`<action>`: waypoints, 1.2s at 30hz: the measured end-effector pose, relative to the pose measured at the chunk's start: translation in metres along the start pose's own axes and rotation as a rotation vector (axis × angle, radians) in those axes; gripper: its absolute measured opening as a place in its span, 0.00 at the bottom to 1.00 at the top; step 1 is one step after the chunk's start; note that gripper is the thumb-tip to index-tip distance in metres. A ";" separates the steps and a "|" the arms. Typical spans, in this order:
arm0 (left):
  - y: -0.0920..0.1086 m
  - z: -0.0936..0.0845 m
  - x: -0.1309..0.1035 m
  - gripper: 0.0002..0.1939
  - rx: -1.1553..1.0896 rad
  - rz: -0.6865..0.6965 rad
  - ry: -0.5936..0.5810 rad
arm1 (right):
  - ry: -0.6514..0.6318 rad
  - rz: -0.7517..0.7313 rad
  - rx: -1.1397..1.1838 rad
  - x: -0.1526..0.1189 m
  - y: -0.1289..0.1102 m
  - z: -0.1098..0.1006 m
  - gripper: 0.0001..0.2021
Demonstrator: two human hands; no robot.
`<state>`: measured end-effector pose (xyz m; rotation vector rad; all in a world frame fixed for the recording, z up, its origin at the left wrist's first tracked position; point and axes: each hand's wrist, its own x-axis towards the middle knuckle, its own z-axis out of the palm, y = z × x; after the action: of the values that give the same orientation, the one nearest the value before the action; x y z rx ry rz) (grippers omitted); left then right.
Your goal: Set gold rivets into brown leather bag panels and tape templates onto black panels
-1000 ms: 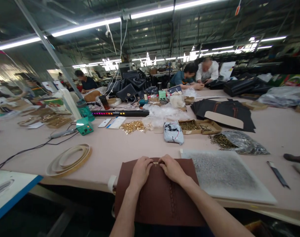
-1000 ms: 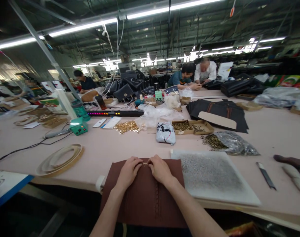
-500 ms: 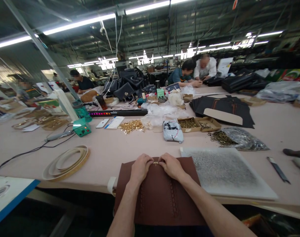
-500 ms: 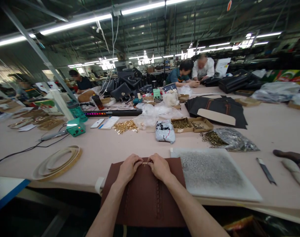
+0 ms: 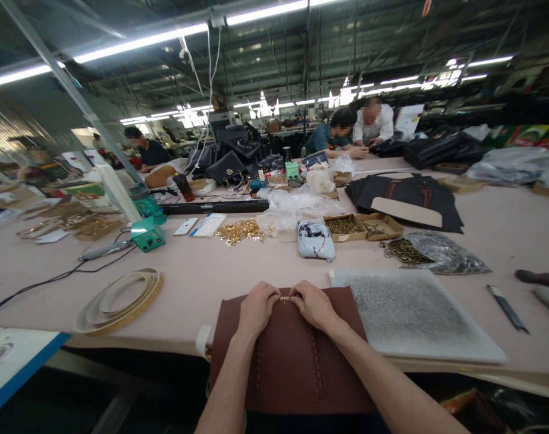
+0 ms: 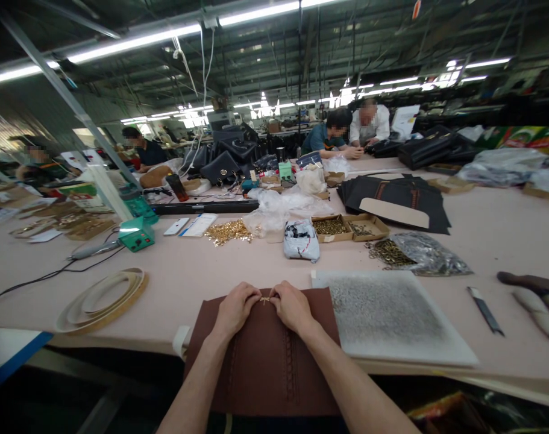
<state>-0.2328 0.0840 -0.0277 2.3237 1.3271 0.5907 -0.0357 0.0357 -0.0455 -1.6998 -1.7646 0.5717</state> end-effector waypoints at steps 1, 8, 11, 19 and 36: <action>0.000 0.001 -0.001 0.07 -0.005 0.005 0.005 | 0.004 0.001 0.001 0.000 -0.001 0.000 0.04; -0.003 0.006 -0.010 0.07 -0.035 0.050 0.067 | 0.028 -0.014 0.030 0.000 0.001 0.001 0.05; -0.004 0.007 -0.015 0.11 -0.064 0.067 0.108 | 0.044 -0.013 0.108 0.001 0.005 -0.001 0.07; -0.004 0.010 -0.020 0.20 -0.055 0.069 0.135 | 0.025 0.022 0.122 0.002 0.004 -0.007 0.08; -0.004 0.012 -0.019 0.14 -0.050 0.121 0.162 | -0.130 -0.006 0.018 0.018 0.007 -0.015 0.24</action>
<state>-0.2378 0.0679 -0.0427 2.3692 1.2309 0.8571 -0.0204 0.0521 -0.0371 -1.6778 -1.8476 0.7075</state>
